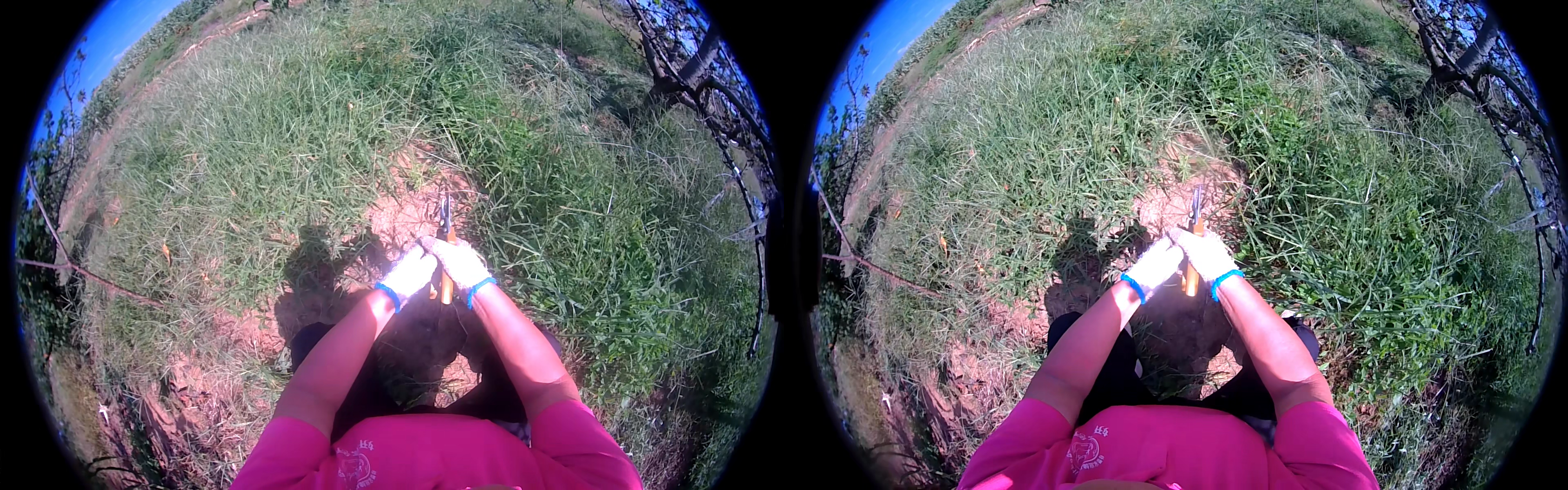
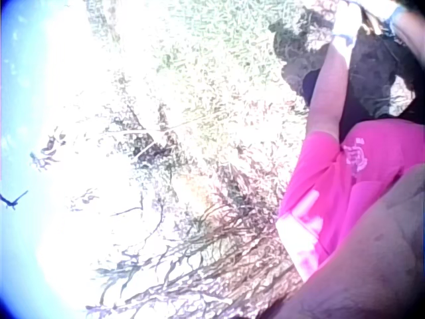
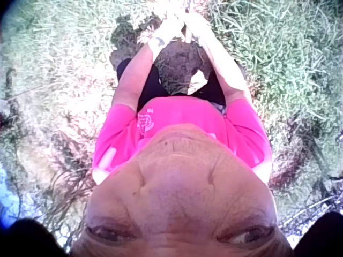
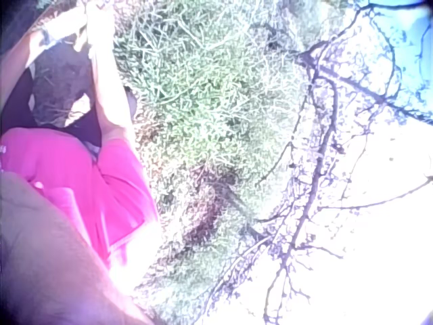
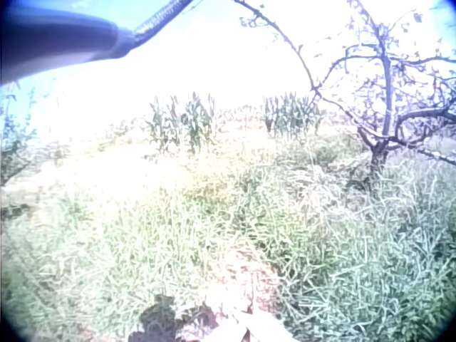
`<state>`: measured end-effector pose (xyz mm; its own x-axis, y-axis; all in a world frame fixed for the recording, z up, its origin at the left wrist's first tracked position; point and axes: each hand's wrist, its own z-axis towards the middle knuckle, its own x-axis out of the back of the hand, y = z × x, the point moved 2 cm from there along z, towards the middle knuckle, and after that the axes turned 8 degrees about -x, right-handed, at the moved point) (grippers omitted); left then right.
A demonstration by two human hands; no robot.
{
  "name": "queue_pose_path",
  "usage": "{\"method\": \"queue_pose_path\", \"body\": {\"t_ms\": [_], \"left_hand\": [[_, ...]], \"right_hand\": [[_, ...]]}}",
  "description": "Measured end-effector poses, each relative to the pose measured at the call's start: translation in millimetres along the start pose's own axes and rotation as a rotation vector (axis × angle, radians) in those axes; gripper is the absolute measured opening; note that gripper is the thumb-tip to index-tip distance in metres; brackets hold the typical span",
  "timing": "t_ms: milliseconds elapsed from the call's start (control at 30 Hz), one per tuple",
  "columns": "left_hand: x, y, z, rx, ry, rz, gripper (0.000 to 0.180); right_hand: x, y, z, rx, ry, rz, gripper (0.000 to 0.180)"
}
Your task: The person uses shears to cut grass and weeds in an outdoor field, pulling the cut vegetation away by hand.
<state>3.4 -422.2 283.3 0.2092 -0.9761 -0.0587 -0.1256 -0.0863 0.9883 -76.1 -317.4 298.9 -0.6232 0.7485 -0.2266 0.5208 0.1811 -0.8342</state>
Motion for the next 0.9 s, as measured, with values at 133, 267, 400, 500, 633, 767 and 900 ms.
{"method": "queue_pose_path", "body": {"t_ms": [133,267,400,500,633,767,900], "left_hand": [[-1,0,0,-0.006,-0.010,-0.037,0.028],[-3,6,-3,0.012,0.017,-0.062,0.029],[-2,2,-3,-0.015,0.033,-0.080,0.028],[-3,1,-5,-0.004,0.056,-0.089,0.026],[-1,-3,-1,-0.005,0.031,-0.014,0.023],[-4,-5,-2,0.002,0.043,-0.050,0.021],[-7,-1,-5,0.023,0.066,-0.095,0.021]], "right_hand": [[2,-1,0,0.007,0.009,-0.054,0.020],[-1,-1,-2,0.072,0.008,-0.029,0.030],[-4,-6,-7,0.070,0.021,-0.019,0.031],[-4,-6,-7,0.064,0.031,-0.013,0.031],[-4,-5,-6,0.051,0.038,0.005,0.031],[-1,-4,-4,0.039,0.042,0.002,0.031],[-2,-4,-6,0.009,0.071,-0.011,0.031]]}}
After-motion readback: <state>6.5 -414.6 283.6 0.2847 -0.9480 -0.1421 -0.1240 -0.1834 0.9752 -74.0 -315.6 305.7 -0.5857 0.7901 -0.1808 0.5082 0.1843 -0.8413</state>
